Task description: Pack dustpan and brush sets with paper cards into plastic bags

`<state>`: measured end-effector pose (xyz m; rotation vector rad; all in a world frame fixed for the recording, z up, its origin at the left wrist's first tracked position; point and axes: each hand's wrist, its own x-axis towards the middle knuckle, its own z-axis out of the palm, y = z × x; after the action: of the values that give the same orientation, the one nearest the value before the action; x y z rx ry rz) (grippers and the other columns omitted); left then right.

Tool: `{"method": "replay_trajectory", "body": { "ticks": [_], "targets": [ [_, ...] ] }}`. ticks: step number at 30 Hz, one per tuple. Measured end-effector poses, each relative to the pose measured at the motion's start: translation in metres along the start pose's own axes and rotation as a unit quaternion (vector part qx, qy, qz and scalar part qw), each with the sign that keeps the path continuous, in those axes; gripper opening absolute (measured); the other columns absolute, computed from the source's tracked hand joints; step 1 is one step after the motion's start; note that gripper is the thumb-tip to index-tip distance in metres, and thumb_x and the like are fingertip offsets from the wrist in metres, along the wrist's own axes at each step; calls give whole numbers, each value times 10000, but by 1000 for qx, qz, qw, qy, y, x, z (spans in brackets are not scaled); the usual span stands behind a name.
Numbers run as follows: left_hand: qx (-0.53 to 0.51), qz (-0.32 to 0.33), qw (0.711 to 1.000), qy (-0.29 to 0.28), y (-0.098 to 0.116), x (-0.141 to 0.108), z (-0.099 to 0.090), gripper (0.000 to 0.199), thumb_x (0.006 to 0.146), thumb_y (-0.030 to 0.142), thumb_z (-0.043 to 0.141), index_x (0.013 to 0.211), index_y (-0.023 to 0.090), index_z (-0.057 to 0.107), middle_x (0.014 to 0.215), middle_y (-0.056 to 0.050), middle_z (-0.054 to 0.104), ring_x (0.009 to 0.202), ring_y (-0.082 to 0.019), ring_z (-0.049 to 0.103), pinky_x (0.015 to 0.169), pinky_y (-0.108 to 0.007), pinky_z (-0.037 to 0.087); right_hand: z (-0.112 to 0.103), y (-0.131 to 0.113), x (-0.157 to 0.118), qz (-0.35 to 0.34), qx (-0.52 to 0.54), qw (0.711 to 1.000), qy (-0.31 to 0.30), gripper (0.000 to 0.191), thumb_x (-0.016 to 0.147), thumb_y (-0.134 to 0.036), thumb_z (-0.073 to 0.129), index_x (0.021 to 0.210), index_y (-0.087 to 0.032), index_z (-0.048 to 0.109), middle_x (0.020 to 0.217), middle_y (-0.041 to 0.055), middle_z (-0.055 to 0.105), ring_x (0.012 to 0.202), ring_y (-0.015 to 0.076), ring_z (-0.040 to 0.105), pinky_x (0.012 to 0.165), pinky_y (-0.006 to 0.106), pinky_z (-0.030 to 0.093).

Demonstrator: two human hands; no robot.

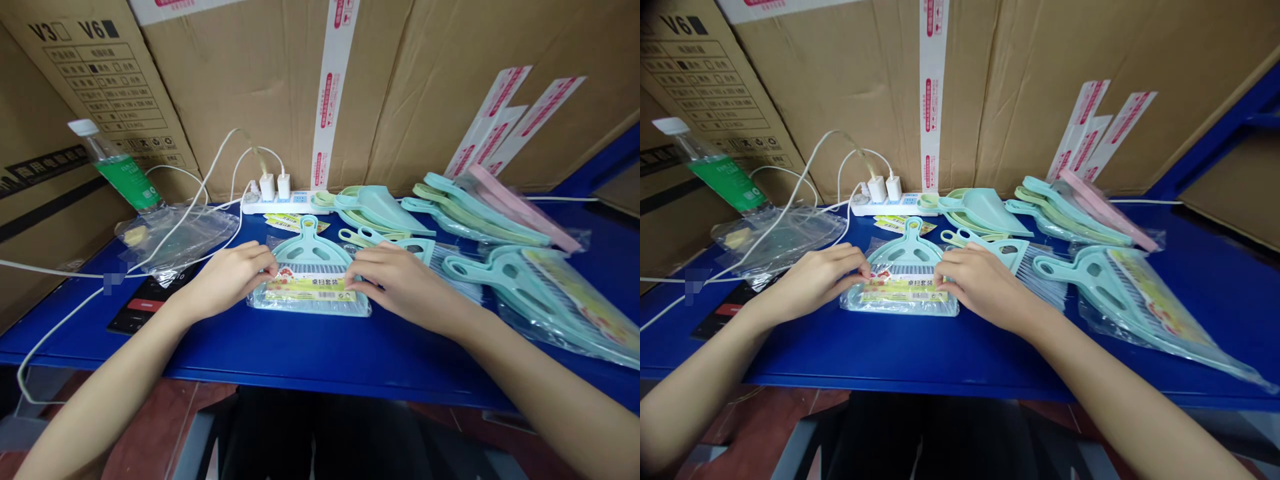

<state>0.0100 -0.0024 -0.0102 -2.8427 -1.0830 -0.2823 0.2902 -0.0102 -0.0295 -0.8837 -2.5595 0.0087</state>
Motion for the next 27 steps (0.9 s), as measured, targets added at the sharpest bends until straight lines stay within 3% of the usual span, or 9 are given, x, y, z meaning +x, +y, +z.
{"method": "replay_trajectory", "body": {
  "ticks": [5, 8, 11, 16, 21, 27],
  "targets": [
    [12, 4, 1000, -11, -1, 1, 0, 284, 981, 278, 391, 868, 190, 636, 821, -25, 665, 783, -163, 579, 661, -269, 450, 1, -1, 0, -9, -7, 1000, -16, 240, 948, -188, 446, 768, -206, 603, 725, 33, 652, 683, 174, 566, 676, 322, 362],
    [-2, 41, 999, 3, 2, 1, 1, 358, 999, 304, 354, 877, 187, 669, 835, -33, 663, 776, -161, 577, 672, -267, 453, 2, -1, 0, -20, -9, 1000, -22, 272, 970, -216, 435, 765, -198, 613, 714, 34, 636, 667, 169, 545, 689, 323, 369],
    [-8, 80, 997, -4, 6, 1, 4, 387, 1004, 260, 312, 1006, 199, 694, 888, -41, 650, 794, -153, 595, 689, -257, 466, 3, -3, 1, -34, -23, 999, -8, 364, 1001, -254, 381, 761, -183, 645, 694, 38, 599, 654, 167, 515, 695, 321, 373],
    [31, 79, 994, -74, 12, 3, 11, 423, 935, 123, 391, 1250, 300, 612, 945, -24, 620, 791, -137, 605, 745, -258, 488, 9, -7, 2, -70, -13, 997, -9, 364, 1010, -274, 365, 977, -174, 714, 739, 42, 562, 704, 180, 498, 705, 320, 377],
    [50, 82, 992, -78, 14, 5, 13, 429, 913, 104, 432, 1250, 295, 617, 969, -32, 606, 738, -142, 584, 752, -287, 499, 16, -9, 4, -65, -3, 996, -56, 336, 996, -287, 409, 1169, -205, 685, 779, 50, 559, 755, 202, 498, 705, 329, 382],
    [88, 91, 989, -78, 20, 8, 12, 426, 915, 106, 411, 1234, 284, 630, 913, -38, 594, 717, -153, 565, 746, -306, 486, 22, -11, 4, -47, 0, 997, -65, 318, 984, -272, 440, 1174, -218, 689, 780, 48, 573, 761, 209, 500, 707, 338, 383]
  ]
}}
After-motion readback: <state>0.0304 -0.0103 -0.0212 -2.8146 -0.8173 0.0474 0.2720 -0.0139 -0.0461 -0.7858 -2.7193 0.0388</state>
